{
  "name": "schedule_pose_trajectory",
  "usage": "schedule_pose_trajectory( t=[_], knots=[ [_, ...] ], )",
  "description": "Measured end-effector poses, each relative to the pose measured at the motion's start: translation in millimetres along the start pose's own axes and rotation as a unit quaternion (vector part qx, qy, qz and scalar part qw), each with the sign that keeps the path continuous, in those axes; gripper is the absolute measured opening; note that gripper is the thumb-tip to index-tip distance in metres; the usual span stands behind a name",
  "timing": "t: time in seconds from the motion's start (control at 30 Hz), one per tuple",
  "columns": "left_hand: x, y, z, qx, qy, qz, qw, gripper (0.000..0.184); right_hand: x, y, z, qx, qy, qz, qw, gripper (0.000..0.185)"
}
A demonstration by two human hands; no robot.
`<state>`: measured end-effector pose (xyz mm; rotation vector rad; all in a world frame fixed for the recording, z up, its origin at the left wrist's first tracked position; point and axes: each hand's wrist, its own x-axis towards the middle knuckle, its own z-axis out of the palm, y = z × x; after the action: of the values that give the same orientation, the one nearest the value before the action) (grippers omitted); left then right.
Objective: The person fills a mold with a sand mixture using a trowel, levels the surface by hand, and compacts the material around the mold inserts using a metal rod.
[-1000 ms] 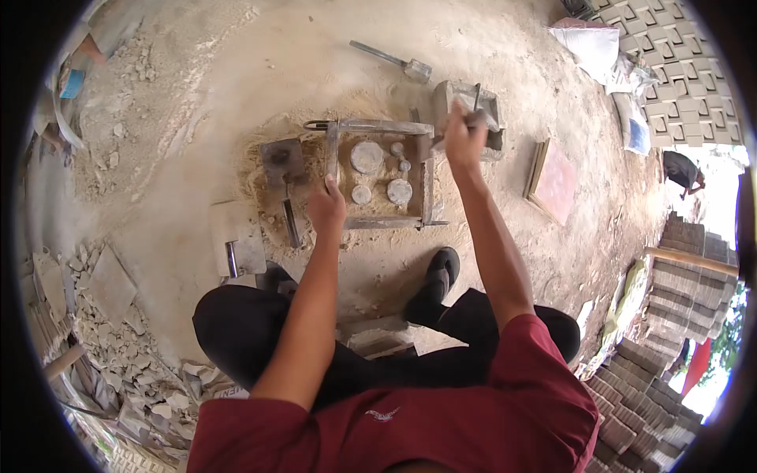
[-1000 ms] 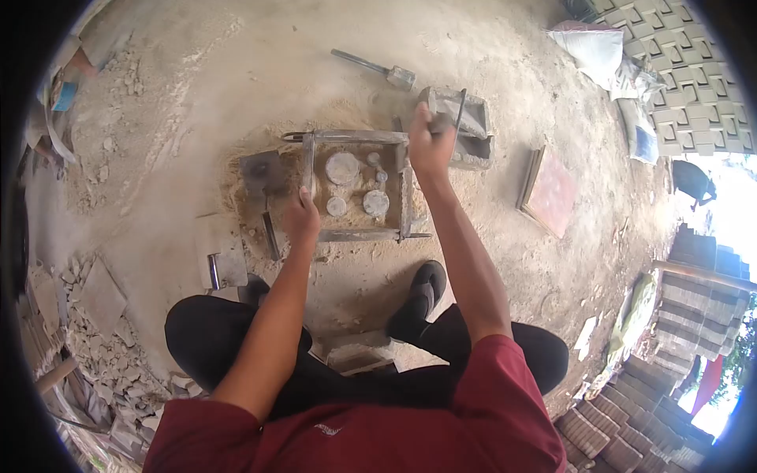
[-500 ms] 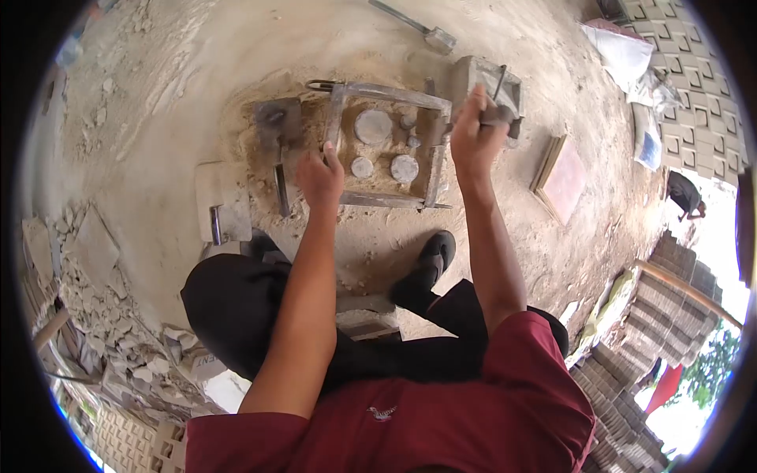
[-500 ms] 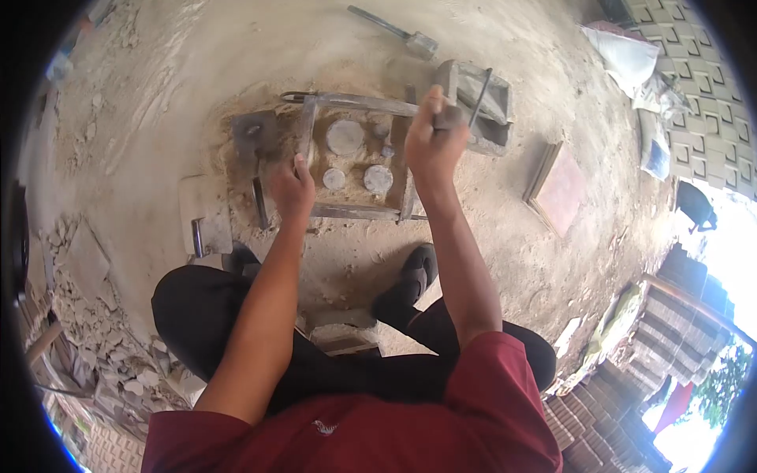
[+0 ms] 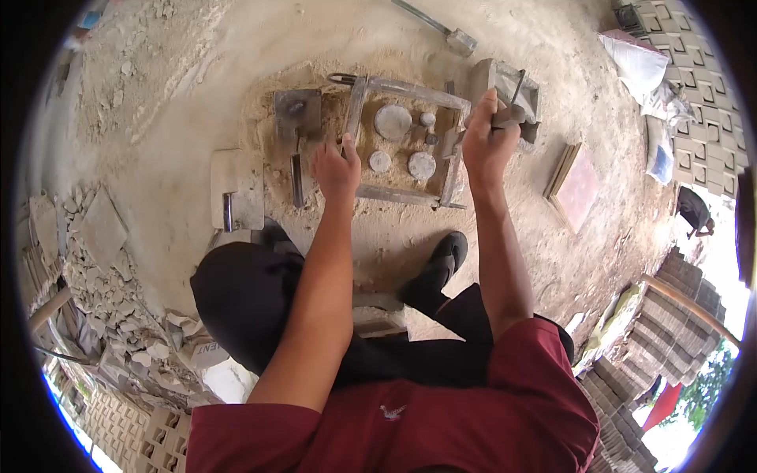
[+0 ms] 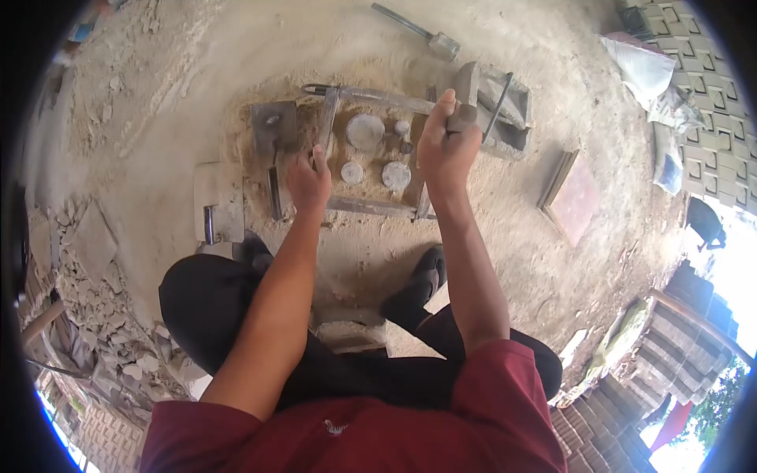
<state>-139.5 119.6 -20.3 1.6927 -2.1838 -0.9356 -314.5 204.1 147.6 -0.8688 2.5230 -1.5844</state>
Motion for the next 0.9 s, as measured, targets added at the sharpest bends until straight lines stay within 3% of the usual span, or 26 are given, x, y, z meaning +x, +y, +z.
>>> schedule_pose_trajectory(
  t=[0.1, 0.17, 0.2, 0.23, 0.37, 0.43, 0.5, 0.57, 0.67, 0.77, 0.9],
  knots=[
    [3.8, 2.8, 1.3, -0.008, 0.011, 0.011, 1.0, 0.056, -5.4, 12.3, 5.0, -0.024, 0.035, -0.047, 0.998, 0.045],
    [1.8, 3.1, 0.4, 0.003, 0.017, 0.006, 1.0, 0.055, 2.2, 1.7, -2.3, -0.029, -0.028, 0.01, 0.999, 0.042],
    [-0.2, 2.7, 0.5, 0.003, 0.014, 0.003, 1.0, 0.055, -1.0, -31.6, -8.3, -0.01, -0.021, 0.066, 0.998, 0.042],
    [0.1, 3.2, -0.5, 0.005, 0.018, 0.013, 1.0, 0.055, -4.9, -21.0, -2.1, -0.011, -0.023, 0.067, 0.997, 0.042],
    [2.7, 3.0, 1.5, 0.008, 0.035, 0.016, 0.999, 0.055, 1.7, -4.0, 10.2, -0.052, 0.004, -0.043, 0.998, 0.045],
    [9.0, 3.5, 4.0, 0.008, 0.028, 0.017, 0.999, 0.055, -0.8, -32.1, -0.8, -0.014, -0.026, 0.021, 0.999, 0.043],
    [-3.3, -8.0, 2.2, 0.017, 0.008, 0.018, 1.0, 0.056, -10.3, -16.8, 3.8, -0.028, -0.023, 0.026, 0.999, 0.044],
    [3.9, -6.8, 13.8, 0.03, 0.096, 0.048, 0.994, 0.053, -8.1, 4.4, 15.2, -0.071, -0.038, 0.008, 0.997, 0.046],
    [2.6, -6.0, 13.2, 0.007, 0.101, 0.052, 0.994, 0.053, -10.8, -31.0, 1.6, -0.007, -0.024, 0.034, 0.999, 0.046],
    [4.4, -6.4, 8.5, 0.002, 0.073, 0.052, 0.996, 0.053, -19.6, 10.6, 4.3, 0.007, -0.037, 0.026, 0.999, 0.044],
    [5.3, -0.1, 0.7, -0.007, -0.004, 0.004, 1.0, 0.06, -28.6, -12.2, -1.5, 0.015, -0.04, 0.018, 0.999, 0.041]
  ],
)
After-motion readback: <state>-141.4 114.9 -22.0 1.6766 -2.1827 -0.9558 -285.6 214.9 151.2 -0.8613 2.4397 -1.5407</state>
